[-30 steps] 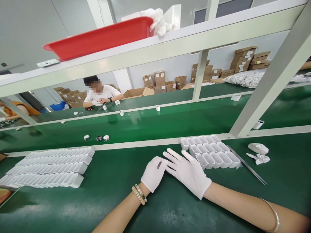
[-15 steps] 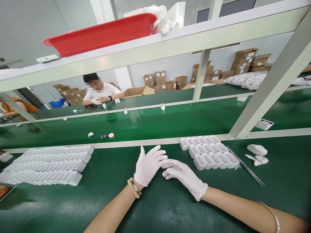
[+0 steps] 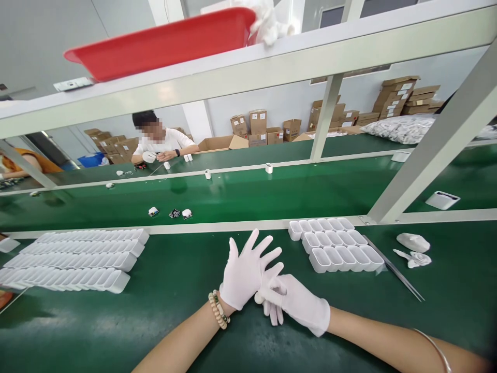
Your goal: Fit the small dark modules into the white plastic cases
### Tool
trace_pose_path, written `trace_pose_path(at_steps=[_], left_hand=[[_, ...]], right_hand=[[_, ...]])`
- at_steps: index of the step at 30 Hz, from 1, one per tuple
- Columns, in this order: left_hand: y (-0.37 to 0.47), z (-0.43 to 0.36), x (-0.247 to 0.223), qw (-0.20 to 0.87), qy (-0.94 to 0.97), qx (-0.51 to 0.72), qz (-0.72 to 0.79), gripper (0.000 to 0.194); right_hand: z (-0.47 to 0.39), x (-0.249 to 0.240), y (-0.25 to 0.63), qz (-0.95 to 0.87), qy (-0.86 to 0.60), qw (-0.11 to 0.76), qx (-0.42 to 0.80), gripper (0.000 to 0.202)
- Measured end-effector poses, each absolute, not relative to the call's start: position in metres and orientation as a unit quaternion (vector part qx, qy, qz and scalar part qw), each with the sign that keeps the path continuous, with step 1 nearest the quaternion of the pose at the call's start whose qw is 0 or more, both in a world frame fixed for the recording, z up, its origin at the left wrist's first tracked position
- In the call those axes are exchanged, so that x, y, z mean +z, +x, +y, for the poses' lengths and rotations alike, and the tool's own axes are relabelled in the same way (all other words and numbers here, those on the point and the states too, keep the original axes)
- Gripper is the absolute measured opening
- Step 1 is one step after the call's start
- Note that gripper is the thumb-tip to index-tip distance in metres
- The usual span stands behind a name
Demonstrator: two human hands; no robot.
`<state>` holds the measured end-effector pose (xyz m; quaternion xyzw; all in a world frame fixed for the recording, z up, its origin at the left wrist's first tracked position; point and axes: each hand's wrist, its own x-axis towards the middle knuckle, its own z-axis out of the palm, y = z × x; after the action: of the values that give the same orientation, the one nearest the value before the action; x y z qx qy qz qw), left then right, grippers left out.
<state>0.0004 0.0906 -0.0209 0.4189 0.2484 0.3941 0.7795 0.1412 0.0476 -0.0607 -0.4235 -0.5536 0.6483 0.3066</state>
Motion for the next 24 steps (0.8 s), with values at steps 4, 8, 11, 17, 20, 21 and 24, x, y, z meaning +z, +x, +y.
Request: trace_pose_path(at_steps=[4,8,11,17,20,21,24], left_hand=[[0.001,0.096,-0.033,0.635,0.573,0.405,0.324,0.057],[0.002,0.093,-0.046,0.547,0.618,0.457,0.333,0.060],[0.003,0.085,-0.050,0.547,0.622,0.444,0.342,0.064],[0.018,0.087,-0.052,0.511,0.661,0.382,0.393,0.057],[0.036,0.111,-0.051,0.485,0.679,0.369,0.409,0.077],[0.043,0.121,-0.050,0.474,0.680,0.370,0.420,0.087],[0.064,0.147,-0.047,0.478,0.705,0.328,0.407,0.102]], right_hand=[[0.039,-0.048,0.132,-0.586,-0.445,0.274,0.619,0.030],[0.034,-0.039,0.122,-0.610,-0.490,0.254,0.570,0.011],[0.028,-0.046,0.116,-0.589,-0.496,0.262,0.581,0.015],[0.015,-0.064,0.109,-0.560,-0.459,0.262,0.638,0.011],[0.020,-0.059,0.108,-0.548,-0.471,0.296,0.624,0.010],[0.023,-0.057,0.109,-0.538,-0.475,0.315,0.622,0.012],[0.030,-0.053,0.115,-0.510,-0.474,0.371,0.614,0.019]])
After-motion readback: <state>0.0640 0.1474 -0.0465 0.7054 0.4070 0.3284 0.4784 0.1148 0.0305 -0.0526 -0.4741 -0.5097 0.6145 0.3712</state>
